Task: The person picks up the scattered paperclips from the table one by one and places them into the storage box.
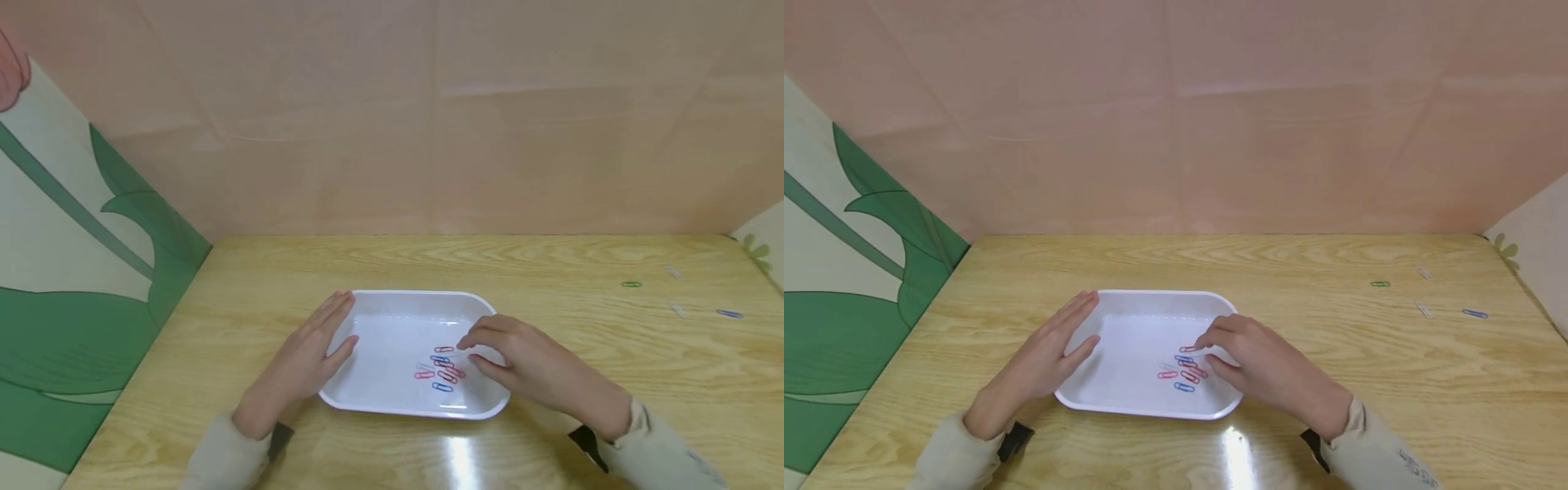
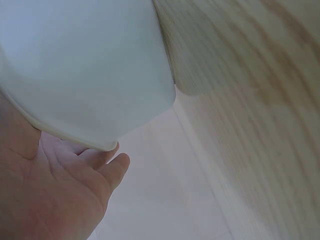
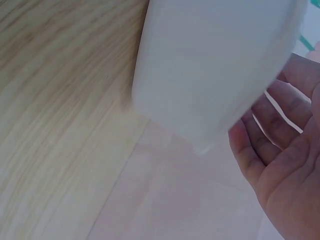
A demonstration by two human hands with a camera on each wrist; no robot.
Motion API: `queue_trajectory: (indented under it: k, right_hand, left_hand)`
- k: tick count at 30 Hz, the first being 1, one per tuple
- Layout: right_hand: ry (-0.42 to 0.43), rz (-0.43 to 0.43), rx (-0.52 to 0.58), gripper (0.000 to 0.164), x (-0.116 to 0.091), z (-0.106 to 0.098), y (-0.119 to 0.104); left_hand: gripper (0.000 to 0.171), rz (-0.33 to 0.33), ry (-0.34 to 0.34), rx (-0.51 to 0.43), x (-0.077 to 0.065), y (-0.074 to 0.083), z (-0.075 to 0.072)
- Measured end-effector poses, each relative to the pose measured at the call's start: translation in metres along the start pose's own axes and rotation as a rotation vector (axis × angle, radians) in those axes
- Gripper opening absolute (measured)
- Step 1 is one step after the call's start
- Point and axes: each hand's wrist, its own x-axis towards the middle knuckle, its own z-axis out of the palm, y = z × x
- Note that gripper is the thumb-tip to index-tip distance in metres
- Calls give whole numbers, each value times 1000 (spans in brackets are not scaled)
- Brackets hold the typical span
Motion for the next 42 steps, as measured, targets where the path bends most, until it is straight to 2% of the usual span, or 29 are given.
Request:
queue_trajectory:
  k: [5, 12, 21, 32, 42]
  right_hand:
    - [39, 14, -27, 23, -6, -6, 4]
    - [114, -10, -65, 30, -15, -13, 14]
    - [121, 35, -122, 37, -30, -24, 31]
    - [133, 63, -164, 34, -40, -32, 44]
    - [150, 76, -196, 40, -50, -36, 64]
  left_hand:
    - [63, 2, 1, 4, 0, 0, 1]
    - [64, 2, 1, -3, 1, 0, 1]
    - [63, -1, -5, -5, 2, 0, 0]
    - [63, -14, -18, -3, 2, 0, -1]
    - [62, -5, -8, -4, 1, 0, 0]
